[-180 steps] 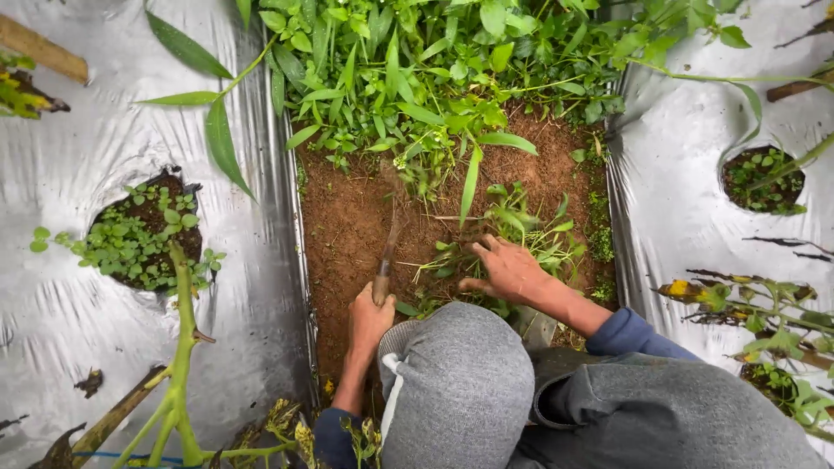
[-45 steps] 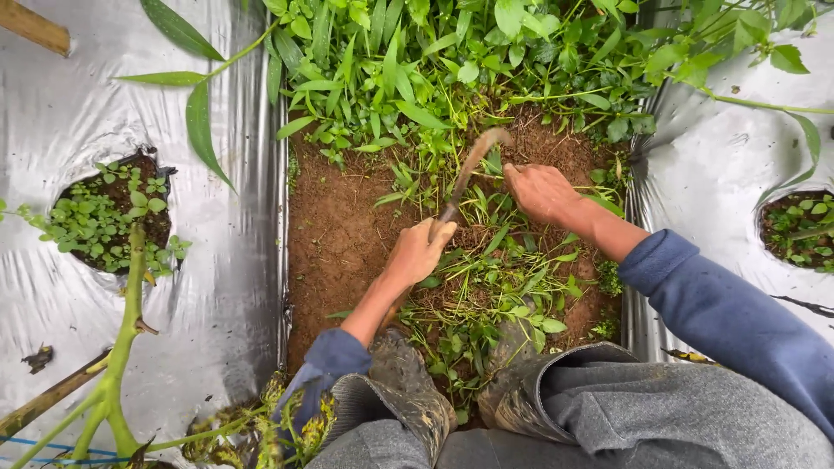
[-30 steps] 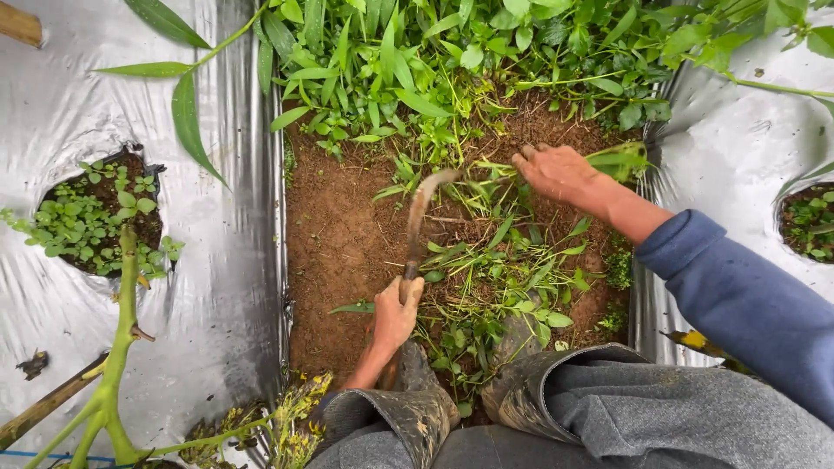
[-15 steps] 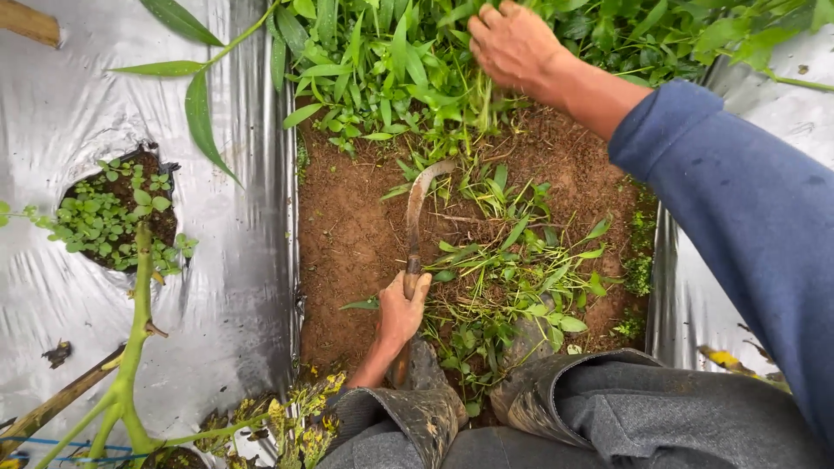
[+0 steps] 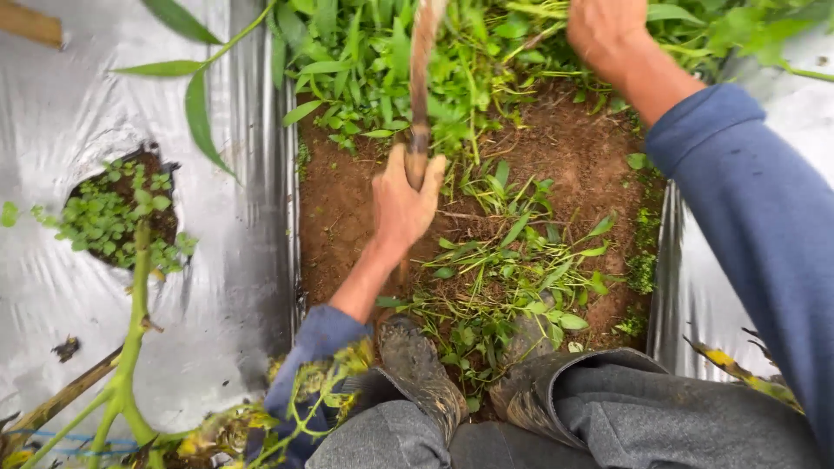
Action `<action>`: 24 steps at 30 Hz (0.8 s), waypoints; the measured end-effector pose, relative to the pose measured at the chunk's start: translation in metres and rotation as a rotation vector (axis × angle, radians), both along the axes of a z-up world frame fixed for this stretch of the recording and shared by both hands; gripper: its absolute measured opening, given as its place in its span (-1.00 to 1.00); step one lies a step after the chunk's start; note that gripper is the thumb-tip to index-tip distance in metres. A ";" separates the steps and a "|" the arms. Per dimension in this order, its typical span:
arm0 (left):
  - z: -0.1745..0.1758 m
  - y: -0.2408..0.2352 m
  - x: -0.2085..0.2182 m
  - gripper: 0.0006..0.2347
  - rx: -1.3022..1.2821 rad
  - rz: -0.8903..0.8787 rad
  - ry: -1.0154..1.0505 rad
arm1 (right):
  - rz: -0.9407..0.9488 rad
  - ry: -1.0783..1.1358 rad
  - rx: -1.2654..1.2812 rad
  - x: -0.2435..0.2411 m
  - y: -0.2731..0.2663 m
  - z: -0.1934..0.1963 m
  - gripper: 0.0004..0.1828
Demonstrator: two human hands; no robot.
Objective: The person squats between raised garden beds and uses a small hand hoe to loosen the soil and uproot weeds. They gather the removed weeds by hand and place them into a pile on the ground.
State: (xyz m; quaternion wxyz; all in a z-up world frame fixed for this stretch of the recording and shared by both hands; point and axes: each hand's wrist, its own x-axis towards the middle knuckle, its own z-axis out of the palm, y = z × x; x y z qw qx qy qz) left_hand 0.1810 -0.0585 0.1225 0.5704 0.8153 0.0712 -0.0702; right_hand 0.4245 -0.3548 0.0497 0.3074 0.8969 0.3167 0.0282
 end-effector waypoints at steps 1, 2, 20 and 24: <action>0.009 -0.008 0.021 -0.79 0.026 0.013 0.013 | -0.049 -0.009 0.018 -0.016 -0.001 -0.003 -0.73; 0.007 -0.017 0.037 -0.79 0.015 -0.013 0.009 | -0.100 -0.019 0.037 -0.028 -0.020 -0.016 -0.74; -0.030 -0.037 -0.033 -0.84 0.395 -0.315 0.392 | -0.066 0.318 -0.052 -0.107 -0.008 -0.011 -0.46; -0.010 -0.035 -0.064 -0.84 0.377 -0.388 0.443 | -0.145 0.386 -0.002 -0.152 -0.022 -0.012 -0.67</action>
